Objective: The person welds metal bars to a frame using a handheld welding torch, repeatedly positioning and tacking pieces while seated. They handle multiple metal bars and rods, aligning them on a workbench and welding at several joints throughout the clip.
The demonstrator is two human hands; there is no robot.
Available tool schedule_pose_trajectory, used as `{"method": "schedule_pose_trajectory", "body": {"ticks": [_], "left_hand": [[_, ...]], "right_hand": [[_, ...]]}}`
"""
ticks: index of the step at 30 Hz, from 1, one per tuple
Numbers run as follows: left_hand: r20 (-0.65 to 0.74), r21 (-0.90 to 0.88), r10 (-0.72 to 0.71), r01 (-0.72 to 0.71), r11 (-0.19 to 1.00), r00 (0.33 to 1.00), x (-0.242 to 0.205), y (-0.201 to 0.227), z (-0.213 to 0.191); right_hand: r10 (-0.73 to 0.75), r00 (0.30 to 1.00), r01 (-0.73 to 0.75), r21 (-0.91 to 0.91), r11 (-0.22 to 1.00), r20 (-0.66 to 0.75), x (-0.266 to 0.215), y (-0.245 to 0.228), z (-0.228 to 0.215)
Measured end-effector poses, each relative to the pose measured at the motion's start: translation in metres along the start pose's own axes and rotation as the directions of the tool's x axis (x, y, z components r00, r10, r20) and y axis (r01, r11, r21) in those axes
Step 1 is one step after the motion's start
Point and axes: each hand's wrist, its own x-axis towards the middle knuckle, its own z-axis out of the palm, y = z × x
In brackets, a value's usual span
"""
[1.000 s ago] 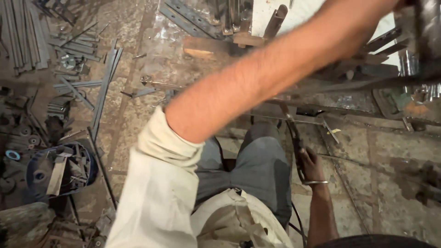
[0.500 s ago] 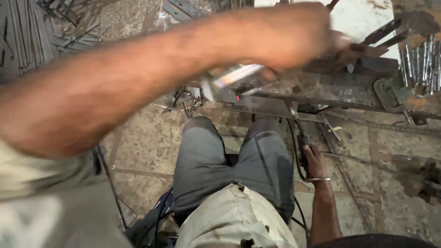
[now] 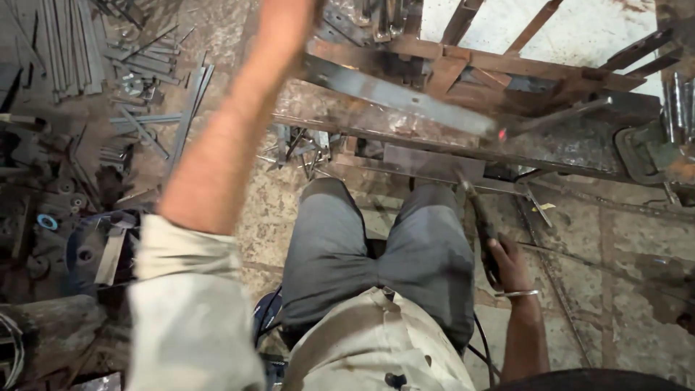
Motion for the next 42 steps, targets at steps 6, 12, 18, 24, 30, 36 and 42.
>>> {"method": "schedule_pose_trajectory", "body": {"ticks": [6, 12, 18, 24, 30, 36, 42], "left_hand": [[-0.268, -0.286, -0.079, -0.001, 0.958, 0.96, -0.036, -0.134, 0.033], [-0.336, -0.395, -0.11, -0.034, 0.918, 0.935, -0.056, -0.216, 0.022], [-0.241, 0.185, 0.162, -0.119, 0.976, 0.957, -0.11, -0.117, 0.002], [-0.108, 0.732, 0.252, -0.094, 0.675, 0.962, -0.173, -0.085, -0.004], [-0.367, 0.639, 0.106, 0.167, 0.751, 0.924, -0.191, -0.099, 0.026], [-0.387, 0.626, 0.137, 0.151, 0.765, 0.912, -0.207, -0.099, 0.031], [-0.322, 0.625, 0.056, 0.168, 0.762, 0.945, -0.162, -0.05, 0.021]], "right_hand": [[-0.006, 0.993, 0.03, -0.196, 0.98, 0.121, 0.001, -0.047, 0.021], [-0.044, 0.968, 0.123, -0.315, 0.941, 0.247, 0.04, -0.077, 0.052], [0.024, 0.978, 0.116, -0.638, 0.762, 0.207, 0.067, -0.18, 0.116], [-0.434, 0.852, 0.521, -0.548, 0.654, 0.293, 0.107, -0.153, 0.144], [-0.035, 0.951, 0.21, -0.559, 0.802, 0.307, 0.097, -0.191, 0.15], [-0.189, 0.915, 0.37, -0.557, 0.743, 0.356, 0.103, -0.167, 0.139], [-0.179, 0.92, 0.342, -0.491, 0.801, 0.349, 0.095, -0.204, 0.143]]}}
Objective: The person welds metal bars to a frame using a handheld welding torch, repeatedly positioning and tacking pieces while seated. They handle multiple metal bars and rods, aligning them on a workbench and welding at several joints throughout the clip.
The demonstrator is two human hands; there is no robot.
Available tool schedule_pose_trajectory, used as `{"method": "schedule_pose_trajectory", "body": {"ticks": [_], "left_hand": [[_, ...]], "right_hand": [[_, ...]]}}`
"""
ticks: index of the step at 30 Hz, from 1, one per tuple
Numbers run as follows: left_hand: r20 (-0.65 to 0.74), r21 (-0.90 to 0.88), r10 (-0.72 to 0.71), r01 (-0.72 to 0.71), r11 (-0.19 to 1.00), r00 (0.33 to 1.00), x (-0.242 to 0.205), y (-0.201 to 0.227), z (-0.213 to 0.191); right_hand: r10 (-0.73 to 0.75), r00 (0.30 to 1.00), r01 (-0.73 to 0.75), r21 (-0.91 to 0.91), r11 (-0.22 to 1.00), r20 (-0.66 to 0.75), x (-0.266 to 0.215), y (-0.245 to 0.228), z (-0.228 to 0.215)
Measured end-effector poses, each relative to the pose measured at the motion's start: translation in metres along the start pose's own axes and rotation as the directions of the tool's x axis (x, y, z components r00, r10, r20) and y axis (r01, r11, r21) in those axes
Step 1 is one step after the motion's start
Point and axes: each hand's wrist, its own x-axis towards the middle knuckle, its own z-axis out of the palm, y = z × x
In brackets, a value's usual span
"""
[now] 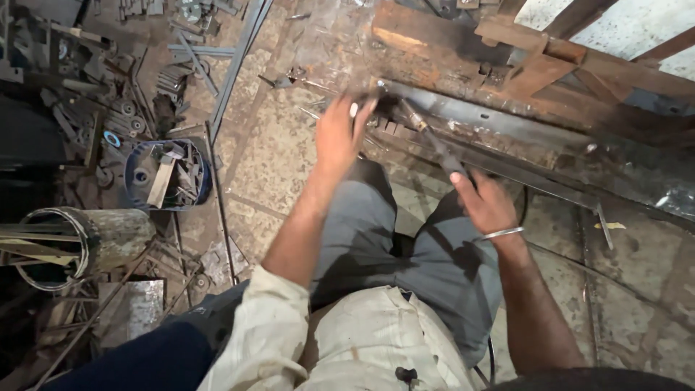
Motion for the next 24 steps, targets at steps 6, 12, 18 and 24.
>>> {"method": "schedule_pose_trajectory", "body": {"ticks": [6, 12, 18, 24], "left_hand": [[0.23, 0.167, -0.029, -0.01, 0.986, 0.973, 0.067, -0.011, 0.008], [0.173, 0.078, 0.021, -0.035, 0.996, 0.985, 0.055, -0.014, 0.006], [0.171, 0.051, 0.072, -0.082, 0.995, 0.983, 0.036, -0.021, -0.004], [0.234, -0.093, 0.026, -0.004, 0.996, 0.972, 0.089, -0.023, 0.005]], "right_hand": [[0.098, 0.995, -0.099, 0.015, 0.995, 0.021, -0.003, -0.003, 0.007], [-0.13, 0.99, 0.122, -0.137, 0.983, -0.051, -0.004, 0.039, 0.026], [-0.008, 1.0, 0.007, -0.069, 0.998, -0.022, -0.006, 0.027, 0.021], [0.022, 1.0, -0.023, -0.067, 0.997, -0.013, -0.008, 0.018, 0.018]]}}
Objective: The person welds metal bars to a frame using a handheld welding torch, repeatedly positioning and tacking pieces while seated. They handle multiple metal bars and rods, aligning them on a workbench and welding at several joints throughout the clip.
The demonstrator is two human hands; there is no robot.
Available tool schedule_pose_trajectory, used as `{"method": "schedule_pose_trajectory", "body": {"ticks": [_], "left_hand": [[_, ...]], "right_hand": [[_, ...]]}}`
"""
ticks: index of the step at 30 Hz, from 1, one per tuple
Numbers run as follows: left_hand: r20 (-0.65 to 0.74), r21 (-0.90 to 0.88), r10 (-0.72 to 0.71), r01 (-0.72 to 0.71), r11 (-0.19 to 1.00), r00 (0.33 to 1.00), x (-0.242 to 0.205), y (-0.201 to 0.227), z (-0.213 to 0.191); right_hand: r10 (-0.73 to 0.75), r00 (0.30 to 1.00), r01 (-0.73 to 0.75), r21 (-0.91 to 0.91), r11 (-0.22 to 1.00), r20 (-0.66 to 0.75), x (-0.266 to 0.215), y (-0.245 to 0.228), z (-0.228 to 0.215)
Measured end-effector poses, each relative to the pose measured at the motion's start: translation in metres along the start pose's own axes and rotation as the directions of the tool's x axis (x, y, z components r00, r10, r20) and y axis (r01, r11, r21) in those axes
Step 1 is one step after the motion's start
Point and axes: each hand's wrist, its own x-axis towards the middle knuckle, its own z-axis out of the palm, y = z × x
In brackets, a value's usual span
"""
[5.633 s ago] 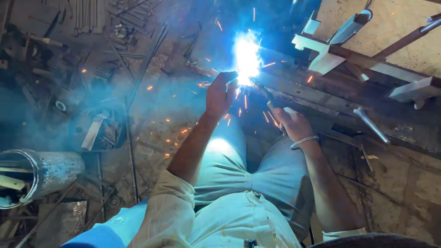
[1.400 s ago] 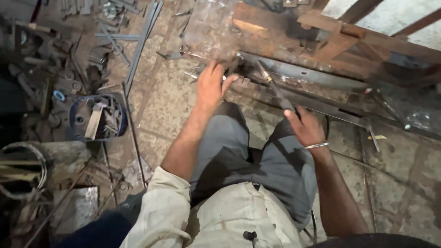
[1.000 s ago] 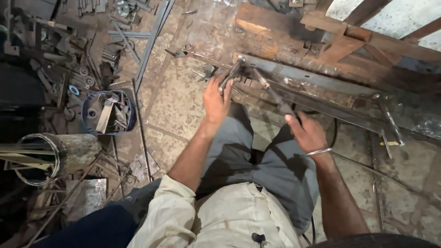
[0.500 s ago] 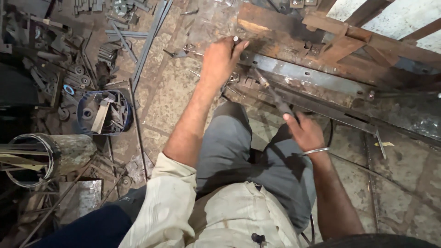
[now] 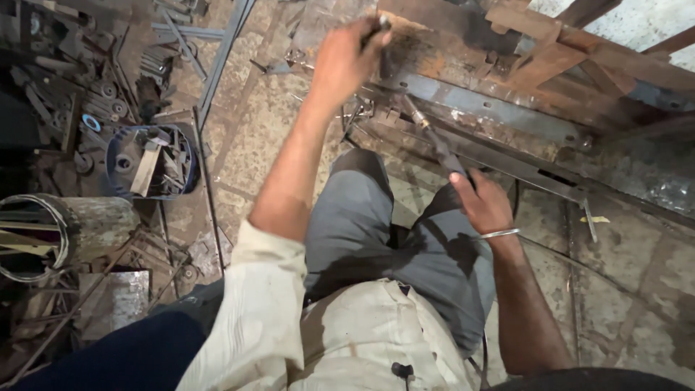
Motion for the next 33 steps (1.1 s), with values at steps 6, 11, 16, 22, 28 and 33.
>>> {"method": "schedule_pose_trajectory", "body": {"ticks": [6, 11, 16, 22, 28, 33], "left_hand": [[0.302, -0.386, -0.003, 0.125, 0.914, 0.953, 0.043, -0.06, 0.009], [0.358, -0.457, 0.029, 0.148, 0.877, 0.933, 0.037, -0.058, 0.0], [0.291, -0.115, 0.072, -0.04, 0.993, 0.954, 0.04, -0.057, 0.008], [0.28, -0.138, 0.138, -0.103, 0.985, 0.95, 0.039, -0.039, 0.009], [0.251, -0.132, 0.146, -0.116, 0.984, 0.957, 0.044, -0.044, 0.017], [0.191, -0.062, 0.121, -0.111, 0.992, 0.974, 0.04, -0.038, 0.016]], "right_hand": [[0.018, 0.999, -0.018, -0.006, 1.0, -0.039, -0.002, 0.015, 0.006], [0.121, 0.993, -0.121, 0.062, 0.991, 0.008, -0.001, 0.007, -0.001], [0.057, 0.998, -0.057, 0.038, 0.998, 0.002, 0.004, -0.003, -0.007], [-0.044, 0.998, 0.048, -0.126, 0.991, 0.033, 0.022, -0.014, -0.011], [-0.18, 0.983, 0.179, -0.024, 0.984, -0.033, 0.028, -0.06, -0.026], [0.026, 0.997, -0.021, -0.068, 0.997, 0.068, 0.033, -0.069, -0.026]]}}
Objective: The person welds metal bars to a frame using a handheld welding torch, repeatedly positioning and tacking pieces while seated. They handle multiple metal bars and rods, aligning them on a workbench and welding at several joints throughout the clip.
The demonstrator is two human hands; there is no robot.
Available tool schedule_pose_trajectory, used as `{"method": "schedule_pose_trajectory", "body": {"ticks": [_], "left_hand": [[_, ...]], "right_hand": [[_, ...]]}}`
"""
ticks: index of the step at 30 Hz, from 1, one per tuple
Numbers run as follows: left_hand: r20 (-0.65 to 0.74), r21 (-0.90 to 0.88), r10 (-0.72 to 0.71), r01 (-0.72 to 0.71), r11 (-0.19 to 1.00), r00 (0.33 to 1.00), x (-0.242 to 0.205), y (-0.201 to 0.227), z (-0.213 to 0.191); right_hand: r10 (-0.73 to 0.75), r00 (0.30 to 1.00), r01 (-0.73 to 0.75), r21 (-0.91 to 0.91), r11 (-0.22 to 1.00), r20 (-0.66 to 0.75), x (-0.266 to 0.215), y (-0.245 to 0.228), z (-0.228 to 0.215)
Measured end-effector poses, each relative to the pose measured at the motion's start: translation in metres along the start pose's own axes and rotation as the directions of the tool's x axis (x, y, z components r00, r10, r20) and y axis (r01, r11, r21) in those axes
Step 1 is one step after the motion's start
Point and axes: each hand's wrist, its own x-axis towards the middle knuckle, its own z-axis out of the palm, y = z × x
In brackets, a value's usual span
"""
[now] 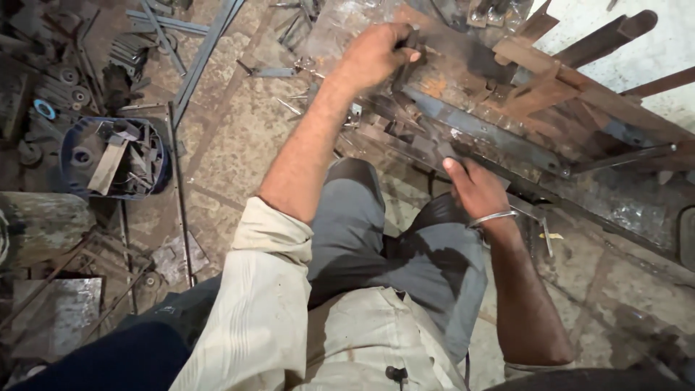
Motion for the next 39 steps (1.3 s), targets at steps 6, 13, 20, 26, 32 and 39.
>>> {"method": "schedule_pose_trajectory", "body": {"ticks": [6, 13, 20, 26, 32, 39], "left_hand": [[0.007, 0.009, -0.039, 0.039, 0.999, 0.999, -0.003, 0.013, -0.007], [-0.001, -0.016, -0.113, 0.113, 0.993, 0.994, -0.002, 0.014, -0.003], [0.024, 0.001, -0.106, 0.106, 0.994, 0.994, 0.002, 0.009, -0.002], [0.034, 0.011, -0.125, 0.125, 0.992, 0.992, 0.0, 0.012, -0.001], [0.037, -0.016, -0.16, 0.16, 0.987, 0.986, 0.0, 0.02, -0.004], [0.005, -0.004, -0.017, 0.017, 1.0, 1.0, 0.006, -0.019, 0.016]], "right_hand": [[0.053, 0.998, -0.054, 0.068, 0.996, 0.019, -0.003, -0.006, 0.002], [0.102, 0.995, -0.104, 0.119, 0.987, 0.022, -0.004, -0.015, 0.004], [0.1, 0.995, -0.1, 0.083, 0.991, 0.009, 0.001, -0.005, 0.009], [0.112, 0.994, -0.113, 0.057, 0.992, 0.01, -0.001, -0.008, 0.011], [0.106, 0.994, -0.106, 0.051, 0.993, -0.005, -0.005, -0.019, 0.009], [-0.502, 0.864, 0.426, -0.458, 0.78, -0.051, -0.006, 0.019, 0.017]]}}
